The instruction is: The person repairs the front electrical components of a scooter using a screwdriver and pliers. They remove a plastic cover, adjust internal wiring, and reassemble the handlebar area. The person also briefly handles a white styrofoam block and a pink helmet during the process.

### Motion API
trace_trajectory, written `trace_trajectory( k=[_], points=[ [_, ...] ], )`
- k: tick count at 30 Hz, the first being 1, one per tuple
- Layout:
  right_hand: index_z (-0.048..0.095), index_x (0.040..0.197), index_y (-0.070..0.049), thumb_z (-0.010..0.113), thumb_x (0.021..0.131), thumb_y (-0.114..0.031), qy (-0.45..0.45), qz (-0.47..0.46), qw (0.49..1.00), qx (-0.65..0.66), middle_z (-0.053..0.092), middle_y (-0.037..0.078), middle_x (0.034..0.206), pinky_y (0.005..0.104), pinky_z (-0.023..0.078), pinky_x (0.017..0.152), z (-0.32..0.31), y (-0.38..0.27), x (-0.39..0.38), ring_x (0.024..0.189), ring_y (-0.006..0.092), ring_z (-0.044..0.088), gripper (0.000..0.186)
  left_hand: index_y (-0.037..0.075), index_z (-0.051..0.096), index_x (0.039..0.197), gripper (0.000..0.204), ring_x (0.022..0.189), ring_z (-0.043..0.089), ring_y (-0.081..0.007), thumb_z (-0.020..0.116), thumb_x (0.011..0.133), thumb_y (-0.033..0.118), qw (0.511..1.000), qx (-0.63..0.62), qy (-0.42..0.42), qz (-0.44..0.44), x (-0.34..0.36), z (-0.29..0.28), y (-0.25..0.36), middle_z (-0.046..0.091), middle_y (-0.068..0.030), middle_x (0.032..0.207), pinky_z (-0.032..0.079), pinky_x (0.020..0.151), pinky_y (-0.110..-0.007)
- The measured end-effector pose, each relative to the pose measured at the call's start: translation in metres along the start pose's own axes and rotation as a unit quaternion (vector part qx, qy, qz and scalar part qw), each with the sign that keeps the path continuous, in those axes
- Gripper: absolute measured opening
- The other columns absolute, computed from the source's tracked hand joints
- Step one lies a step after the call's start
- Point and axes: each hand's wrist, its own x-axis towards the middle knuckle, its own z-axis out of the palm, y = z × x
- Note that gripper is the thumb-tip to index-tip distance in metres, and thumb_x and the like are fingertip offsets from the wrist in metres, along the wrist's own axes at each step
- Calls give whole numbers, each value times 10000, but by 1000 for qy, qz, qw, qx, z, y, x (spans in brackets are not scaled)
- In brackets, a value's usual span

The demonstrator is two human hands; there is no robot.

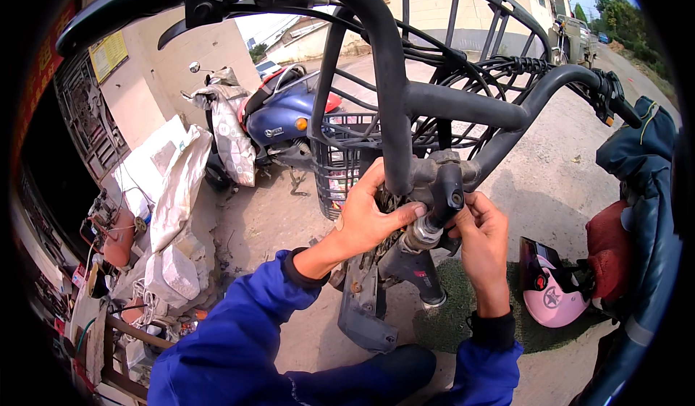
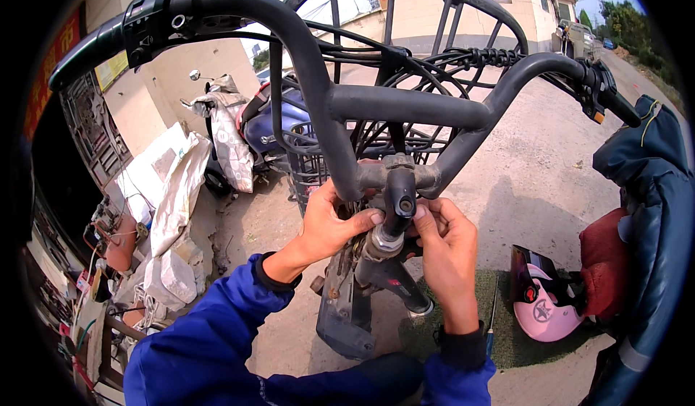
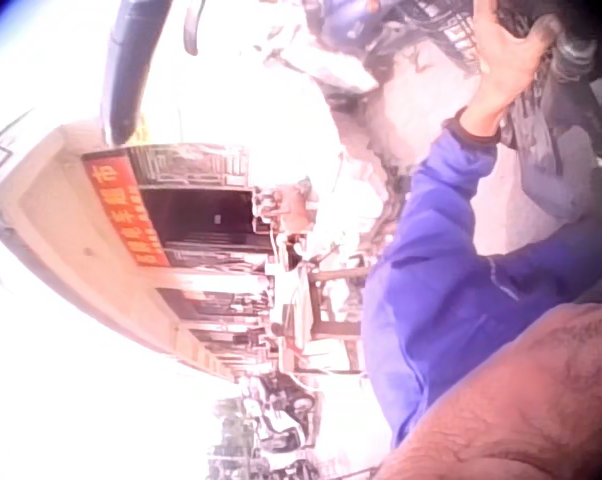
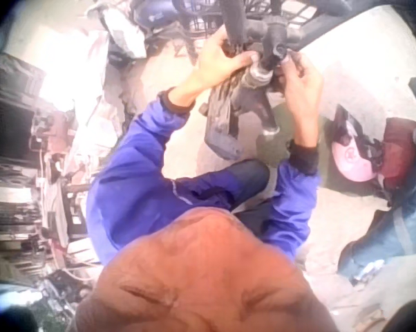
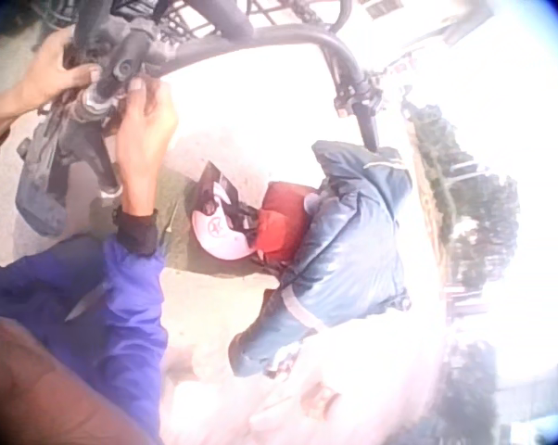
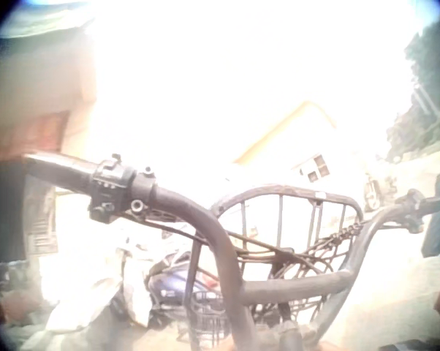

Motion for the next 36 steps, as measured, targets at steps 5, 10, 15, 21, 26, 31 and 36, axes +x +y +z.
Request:
trace_trajectory(
  k=[5,10,15,21,26,31,36],
  points=[
    [695,1219,19,702,1048,-150,-1,-24,1000,-20,736,4,946,212,474,673,1,-1,-7,778,45,621,240,22,506,1523,773,1304,585,-176,889,852,69,1000,5,-10,2,1,-2,-1,596,-80,1470,468,1115,-362],
    [683,1240,30,721,1029,-118,17,-33,999,-37,692,-35,884,202,425,647,8,2,-12,728,21,558,260,-25,635,1367,641,1281,620,-217,915,809,118,999,43,-9,25,4,-6,-2,589,-117,1418,492,1097,-348],
    [704,1201,-3,720,1029,-128,49,-35,998,-29,658,-43,828,207,435,631,12,-2,-13,691,32,553,213,22,650,1381,614,1282,588,-224,903,834,143,997,65,-20,22,6,-5,3,589,-96,1377,474,1079,-344],
    [716,1115,-25,688,1049,-155,73,-6,997,-9,668,-37,839,205,437,610,16,10,-10,693,30,566,148,-45,610,1388,704,1340,599,-323,899,852,307,994,97,-15,43,5,-7,-3,580,-169,1452,476,1114,-385],
    [716,1089,-35,674,1058,-164,67,-1,998,-5,670,-42,844,202,442,603,18,6,-8,695,23,566,139,-49,620,1374,694,1317,624,-326,909,838,285,993,105,4,48,3,-7,-4,601,-174,1441,492,1094,-382],
    [720,1080,-39,669,1062,-151,67,7,997,44,677,-44,854,195,440,604,20,12,-8,696,17,565,124,-45,601,1400,721,1300,635,-315,918,827,256,996,86,11,36,3,-4,-2,611,-170,1430,492,1084,-372],
    [732,1092,-39,681,1044,-136,78,16,996,38,696,-34,876,197,455,602,19,11,-5,701,21,579,119,-32,597,1411,758,1254,656,-304,939,803,264,998,44,24,37,2,-3,-10,632,-157,1386,507,1058,-369]
  ],
)
